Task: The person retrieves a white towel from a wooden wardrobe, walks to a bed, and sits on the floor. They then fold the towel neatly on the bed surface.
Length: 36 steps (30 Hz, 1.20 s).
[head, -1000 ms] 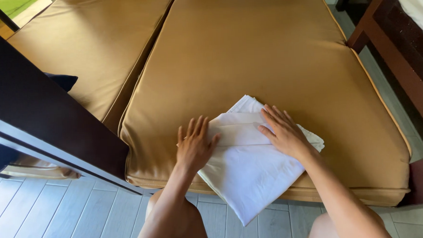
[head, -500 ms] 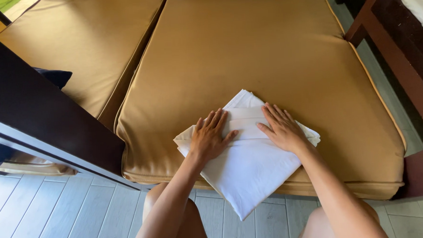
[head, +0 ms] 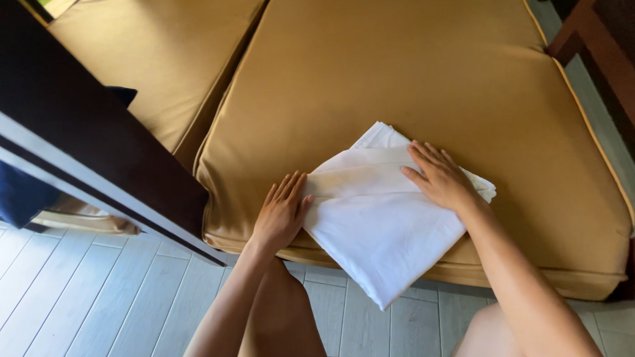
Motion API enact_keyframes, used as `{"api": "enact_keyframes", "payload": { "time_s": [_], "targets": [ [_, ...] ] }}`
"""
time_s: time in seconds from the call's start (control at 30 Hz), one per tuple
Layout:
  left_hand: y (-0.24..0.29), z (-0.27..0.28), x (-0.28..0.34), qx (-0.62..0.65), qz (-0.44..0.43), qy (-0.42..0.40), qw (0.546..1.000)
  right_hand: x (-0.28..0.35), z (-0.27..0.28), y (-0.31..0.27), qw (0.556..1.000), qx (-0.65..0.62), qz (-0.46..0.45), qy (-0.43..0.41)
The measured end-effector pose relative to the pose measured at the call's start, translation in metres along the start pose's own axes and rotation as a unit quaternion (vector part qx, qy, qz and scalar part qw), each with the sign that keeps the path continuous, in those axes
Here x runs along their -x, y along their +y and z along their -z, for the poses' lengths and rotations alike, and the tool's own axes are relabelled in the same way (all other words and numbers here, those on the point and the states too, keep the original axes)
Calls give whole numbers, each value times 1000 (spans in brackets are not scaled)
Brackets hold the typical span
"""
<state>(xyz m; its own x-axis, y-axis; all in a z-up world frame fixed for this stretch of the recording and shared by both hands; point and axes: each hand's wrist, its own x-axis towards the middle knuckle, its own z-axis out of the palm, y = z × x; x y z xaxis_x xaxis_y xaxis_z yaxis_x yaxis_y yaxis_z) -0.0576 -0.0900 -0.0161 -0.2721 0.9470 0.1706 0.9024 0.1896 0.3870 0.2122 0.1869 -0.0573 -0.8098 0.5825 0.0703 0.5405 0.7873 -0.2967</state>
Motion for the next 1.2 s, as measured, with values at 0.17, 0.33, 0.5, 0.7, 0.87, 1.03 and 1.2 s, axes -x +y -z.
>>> {"api": "enact_keyframes", "payload": {
  "time_s": [0.17, 0.33, 0.5, 0.7, 0.87, 1.03, 1.2],
  "targets": [
    [-32, 2, 16, 79, -69, 42, 994, -27, 3, 23, 997, -33, 44, 44],
    [-26, -3, 34, 12, -101, 65, 993, -54, 0, 50, 943, 96, 150, 281],
    [-18, -4, 33, 27, -64, 76, 995, 36, 10, -73, 952, -18, 170, 255],
    [3, -12, 37, 26, -2, 200, 980, 110, 0, -176, 978, -21, 148, 145],
    [16, -15, 40, -2, 43, 207, 977, 84, -20, -185, 975, 14, 159, 156],
    [6, -27, 37, 78, 125, 128, 981, 50, -58, -183, 970, 89, 178, 139],
    [14, -21, 36, 105, 149, 141, 973, 44, -58, -184, 966, 95, 174, 164]
  ]
}}
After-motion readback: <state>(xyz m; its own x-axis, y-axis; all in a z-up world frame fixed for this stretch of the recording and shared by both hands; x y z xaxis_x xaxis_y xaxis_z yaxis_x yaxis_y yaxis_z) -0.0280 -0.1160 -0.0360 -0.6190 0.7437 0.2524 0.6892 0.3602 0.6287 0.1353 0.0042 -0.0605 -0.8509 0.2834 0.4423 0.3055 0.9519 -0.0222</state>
